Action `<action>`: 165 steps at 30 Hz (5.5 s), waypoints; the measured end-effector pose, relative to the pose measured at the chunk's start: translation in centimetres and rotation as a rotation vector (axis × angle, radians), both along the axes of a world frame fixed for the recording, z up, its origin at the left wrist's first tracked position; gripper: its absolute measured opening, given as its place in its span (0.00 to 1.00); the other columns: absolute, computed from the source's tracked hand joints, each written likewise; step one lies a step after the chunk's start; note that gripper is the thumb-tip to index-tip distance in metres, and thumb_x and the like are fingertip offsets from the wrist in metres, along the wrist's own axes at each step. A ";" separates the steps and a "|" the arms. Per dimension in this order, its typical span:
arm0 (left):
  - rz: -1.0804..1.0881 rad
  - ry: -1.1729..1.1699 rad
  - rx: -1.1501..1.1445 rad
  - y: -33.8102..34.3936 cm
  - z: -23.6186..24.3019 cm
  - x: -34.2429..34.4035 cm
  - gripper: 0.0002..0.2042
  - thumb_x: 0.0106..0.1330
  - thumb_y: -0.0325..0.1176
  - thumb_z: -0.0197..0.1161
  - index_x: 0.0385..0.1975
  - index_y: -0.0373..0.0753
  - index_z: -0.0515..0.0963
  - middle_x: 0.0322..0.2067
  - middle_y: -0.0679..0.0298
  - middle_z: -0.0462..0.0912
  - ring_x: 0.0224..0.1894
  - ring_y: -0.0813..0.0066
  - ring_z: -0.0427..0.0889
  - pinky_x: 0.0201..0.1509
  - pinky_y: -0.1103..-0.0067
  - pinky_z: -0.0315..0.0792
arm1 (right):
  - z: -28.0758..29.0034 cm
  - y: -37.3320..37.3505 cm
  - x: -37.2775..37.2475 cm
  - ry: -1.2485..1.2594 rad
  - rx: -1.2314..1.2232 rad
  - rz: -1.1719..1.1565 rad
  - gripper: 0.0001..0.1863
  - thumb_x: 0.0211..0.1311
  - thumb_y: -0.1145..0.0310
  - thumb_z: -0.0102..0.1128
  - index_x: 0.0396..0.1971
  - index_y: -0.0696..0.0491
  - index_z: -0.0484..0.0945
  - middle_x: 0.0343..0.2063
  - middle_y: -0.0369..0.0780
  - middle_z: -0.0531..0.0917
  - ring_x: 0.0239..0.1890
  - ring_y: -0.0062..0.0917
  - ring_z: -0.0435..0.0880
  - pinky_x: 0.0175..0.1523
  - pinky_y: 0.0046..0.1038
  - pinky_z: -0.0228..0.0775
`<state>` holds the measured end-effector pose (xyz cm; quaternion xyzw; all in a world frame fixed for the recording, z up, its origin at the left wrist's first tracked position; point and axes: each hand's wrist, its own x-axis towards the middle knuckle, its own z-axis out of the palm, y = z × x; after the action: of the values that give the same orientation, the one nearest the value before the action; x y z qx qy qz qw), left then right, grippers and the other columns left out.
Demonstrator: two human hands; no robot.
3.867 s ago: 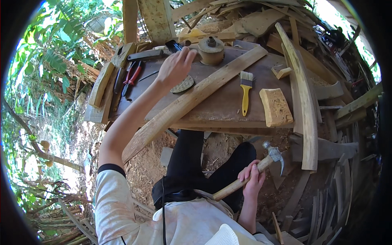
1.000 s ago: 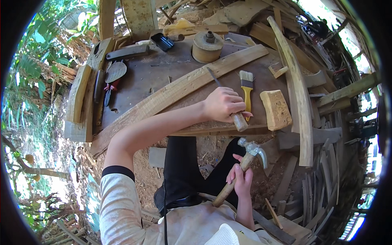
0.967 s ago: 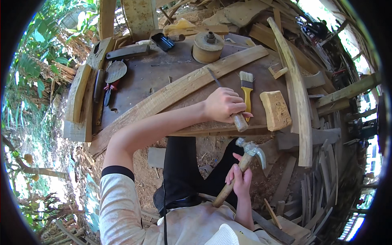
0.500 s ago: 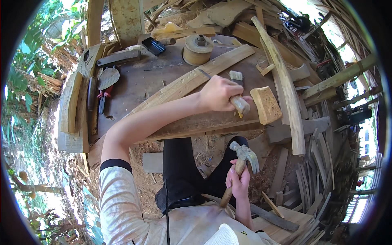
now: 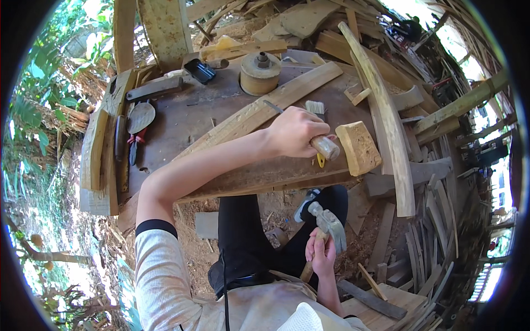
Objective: The person smooths a long wooden plank with a sanding block, then brushes off sawdust with a hand brush. The person then uses a chisel and hammer to carve a groove along the plank's edge. The plank remains on the workbench throughout.
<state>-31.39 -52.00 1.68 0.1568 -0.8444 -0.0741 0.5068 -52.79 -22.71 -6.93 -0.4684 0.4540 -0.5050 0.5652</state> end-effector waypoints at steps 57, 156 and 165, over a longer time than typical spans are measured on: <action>-0.148 0.018 0.037 1.1 -2.2 0.8 0.08 0.44 0.36 0.75 0.21 0.47 0.81 0.20 0.69 0.82 0.24 0.64 0.84 0.28 0.70 0.76 | 2.6 -7.6 3.6 -0.035 -0.545 -0.144 0.17 0.71 0.56 0.65 0.36 0.56 0.76 0.20 0.36 0.78 0.19 0.19 0.76 0.24 0.23 0.64; -0.208 -0.360 -0.099 1.0 -5.4 0.7 0.16 0.50 0.40 0.76 0.21 0.44 0.71 0.20 0.68 0.75 0.23 0.64 0.81 0.28 0.67 0.74 | -2.5 -3.3 3.4 -0.028 -0.304 -0.046 0.44 0.67 0.19 0.46 0.47 0.53 0.71 0.25 0.35 0.71 0.18 0.21 0.69 0.22 0.25 0.63; -0.228 -0.309 -0.099 1.3 -5.2 0.5 0.16 0.53 0.39 0.75 0.21 0.44 0.70 0.19 0.68 0.74 0.22 0.65 0.79 0.26 0.68 0.72 | -2.1 -1.8 3.5 -0.058 -0.814 -0.309 0.39 0.73 0.27 0.48 0.49 0.55 0.69 0.22 0.37 0.73 0.12 0.23 0.70 0.15 0.28 0.67</action>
<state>-30.87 -50.74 -3.55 0.0447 -0.9270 -0.0644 0.3668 -49.28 -24.56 -9.01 -0.5651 0.2666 -0.7345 0.2647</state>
